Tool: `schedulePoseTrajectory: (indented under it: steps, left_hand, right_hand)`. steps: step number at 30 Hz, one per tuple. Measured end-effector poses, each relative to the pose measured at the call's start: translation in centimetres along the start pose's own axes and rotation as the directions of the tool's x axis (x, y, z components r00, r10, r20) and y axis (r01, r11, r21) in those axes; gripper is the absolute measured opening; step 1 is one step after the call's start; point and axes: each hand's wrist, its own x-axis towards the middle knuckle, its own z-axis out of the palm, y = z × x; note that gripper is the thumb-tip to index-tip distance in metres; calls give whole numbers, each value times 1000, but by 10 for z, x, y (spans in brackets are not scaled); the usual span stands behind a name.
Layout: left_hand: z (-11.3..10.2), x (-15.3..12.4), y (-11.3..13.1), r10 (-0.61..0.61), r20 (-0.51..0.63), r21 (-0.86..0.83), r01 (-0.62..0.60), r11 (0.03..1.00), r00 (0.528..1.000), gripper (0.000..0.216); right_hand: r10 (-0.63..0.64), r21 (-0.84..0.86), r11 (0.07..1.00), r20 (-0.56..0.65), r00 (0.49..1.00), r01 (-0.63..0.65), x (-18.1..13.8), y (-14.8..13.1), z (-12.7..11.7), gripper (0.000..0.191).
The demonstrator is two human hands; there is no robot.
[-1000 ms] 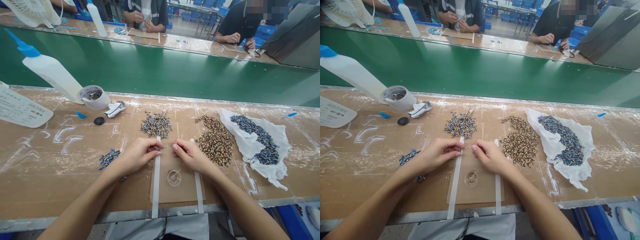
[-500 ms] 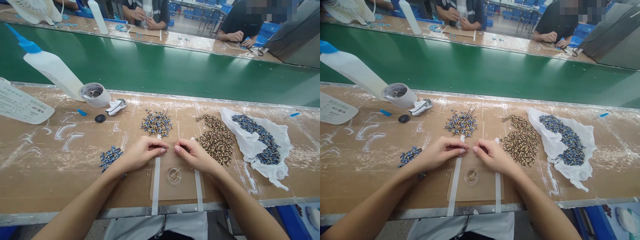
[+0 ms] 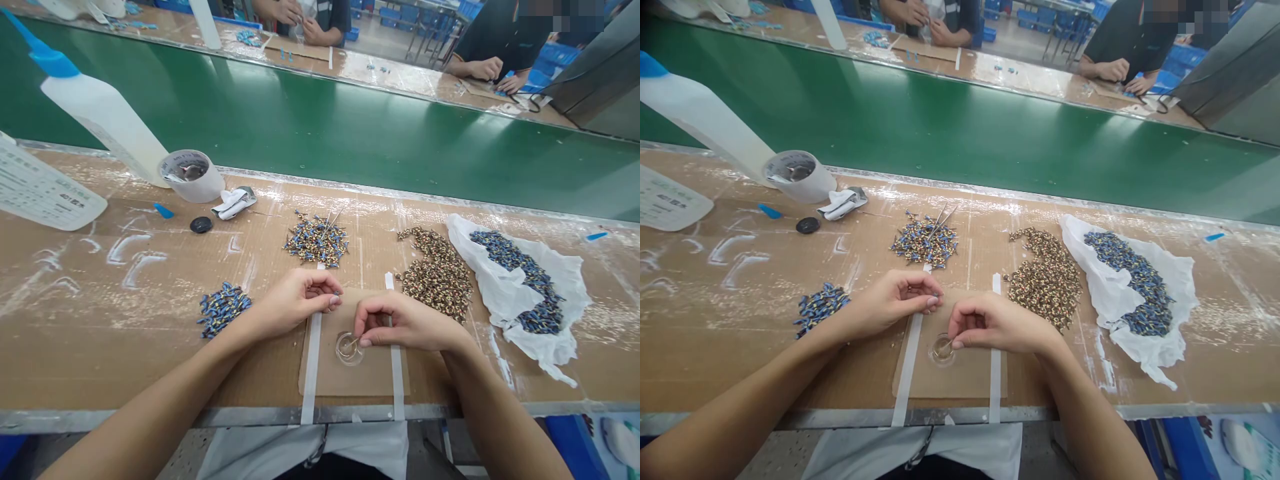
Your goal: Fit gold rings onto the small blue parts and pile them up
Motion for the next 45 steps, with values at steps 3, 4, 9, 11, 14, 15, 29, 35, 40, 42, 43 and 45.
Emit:
schedulePoseTrajectory:
  steps: [3, 4, 9, 11, 14, 15, 29, 35, 40, 42, 43, 45]
  left_hand:
    - [0, 1, -1, -10, 2, 22, 10, 1000, 1000, 22]
    - [-1, 1, -2, -15, 2, 27, 15, 1000, 1000, 23]
    - [0, 3, -3, -9, -16, 44, 10, 999, 1000, 22]
    - [0, 3, -2, 7, -19, 56, -6, 998, 1000, 20]
    - [1, 3, -1, 20, -24, 58, -18, 998, 1000, 18]
    - [2, 3, 0, 23, -24, 55, -21, 998, 999, 18]
    - [8, 3, -2, 35, -36, 93, -31, 995, 999, 17]
    - [10, 3, 0, 21, -28, 102, -18, 995, 999, 17]
    - [12, 3, 2, 34, -27, 116, -31, 993, 999, 13]
    - [12, 3, 1, 41, -33, 110, -37, 993, 999, 11]
    - [12, 4, 0, 45, -35, 105, -41, 994, 998, 11]
    - [13, 4, -1, 54, -38, 97, -50, 994, 998, 9]
  right_hand:
    - [-17, -14, 1000, -38, 999, 16, 2, -1, 2, 14]
    - [-30, -19, 999, -52, 998, 29, 3, -1, 3, 14]
    - [-93, -71, 994, -120, 988, 85, 4, -4, 8, 13]
    - [-98, -90, 992, -140, 985, 86, 4, -4, 9, 13]
    - [-123, -100, 989, -150, 981, 109, 4, -5, 9, 12]
    - [-132, -96, 988, -149, 980, 118, 4, -5, 9, 12]
    - [-73, 79, 992, -279, 957, 99, -2, -10, 5, 12]
    - [-77, 85, 984, -594, 801, 157, -3, -6, 7, 14]
    - [-118, -60, 993, -671, 732, 105, 2, 0, 11, 15]
    - [-125, -87, 992, -665, 737, 90, 3, 0, 11, 15]
    - [-129, -97, 992, -663, 737, 86, 3, 1, 11, 15]
    - [-134, -112, 991, -664, 736, 79, 3, 1, 10, 15]
